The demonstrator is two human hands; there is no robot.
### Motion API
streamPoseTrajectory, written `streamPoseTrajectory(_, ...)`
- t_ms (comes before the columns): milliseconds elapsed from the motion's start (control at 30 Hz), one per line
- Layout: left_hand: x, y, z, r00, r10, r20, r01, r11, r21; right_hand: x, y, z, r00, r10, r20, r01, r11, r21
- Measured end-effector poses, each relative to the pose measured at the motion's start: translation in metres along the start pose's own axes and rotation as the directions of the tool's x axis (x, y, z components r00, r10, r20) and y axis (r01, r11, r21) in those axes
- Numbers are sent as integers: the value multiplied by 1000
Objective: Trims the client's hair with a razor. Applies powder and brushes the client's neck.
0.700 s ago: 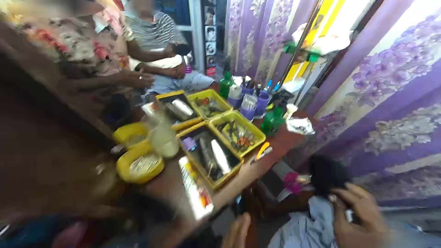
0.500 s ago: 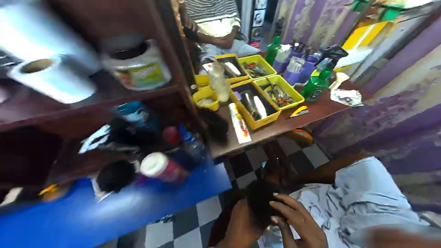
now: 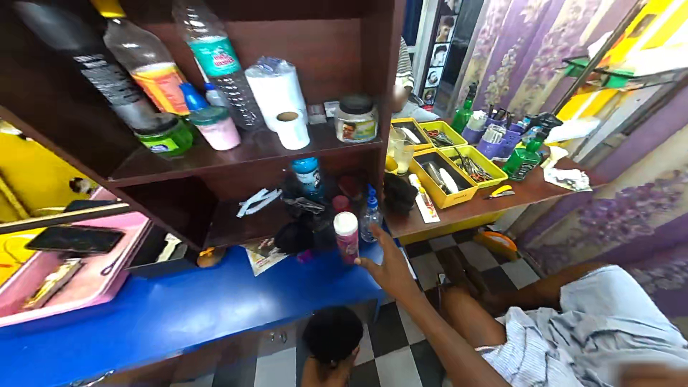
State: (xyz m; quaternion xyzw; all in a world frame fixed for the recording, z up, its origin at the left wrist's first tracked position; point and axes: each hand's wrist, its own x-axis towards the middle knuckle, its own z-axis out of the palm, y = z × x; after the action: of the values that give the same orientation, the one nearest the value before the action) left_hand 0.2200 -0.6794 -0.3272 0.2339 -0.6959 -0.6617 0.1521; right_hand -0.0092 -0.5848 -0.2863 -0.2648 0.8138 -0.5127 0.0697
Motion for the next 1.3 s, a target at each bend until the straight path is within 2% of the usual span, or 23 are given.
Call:
streamPoseTrajectory(100,11,-9,-34,996,-86,15,87,996,-21,48,29,50,999,53,12,-54,990,130)
streamPoseTrajectory(200,15,-2,-59,998,-58,-8,57,997,-54,50,48,74,999,27,-25,-22,986,164)
streamPoseTrajectory(267,27,-2,-76,999,-32,-26,31,997,-66,33,38,66,999,-34,-36,36,998,48)
streamPoseTrajectory(333,42,-11,-93,999,-14,-29,14,1000,-22,13,19,41,990,-129,-52,117,975,-187)
streamPoseTrajectory(400,58,-20,-107,999,27,-16,-26,994,104,1,-5,7,951,-308,-19,261,835,-484)
streamPoseTrajectory(500,81,-20,-114,997,62,38,-70,956,283,2,-45,-32,835,-528,157,461,515,-723)
streamPoseTrajectory(600,100,-14,-108,988,94,126,-135,920,369,2,-82,-37,723,-594,354,593,270,-758)
streamPoseTrajectory(733,113,-8,-96,972,123,199,-195,897,396,2,-110,-16,648,-591,480,649,100,-754)
streamPoseTrajectory(800,116,-6,-92,964,145,223,-225,889,398,5,-110,-12,644,-586,492,651,81,-755)
streamPoseTrajectory(1133,120,-4,-90,942,152,299,-279,852,444,2,-102,-9,686,-570,453,620,130,-774)
streamPoseTrajectory(1300,123,-4,-93,942,136,307,-262,868,422,-4,-89,-20,736,-523,430,587,178,-790)
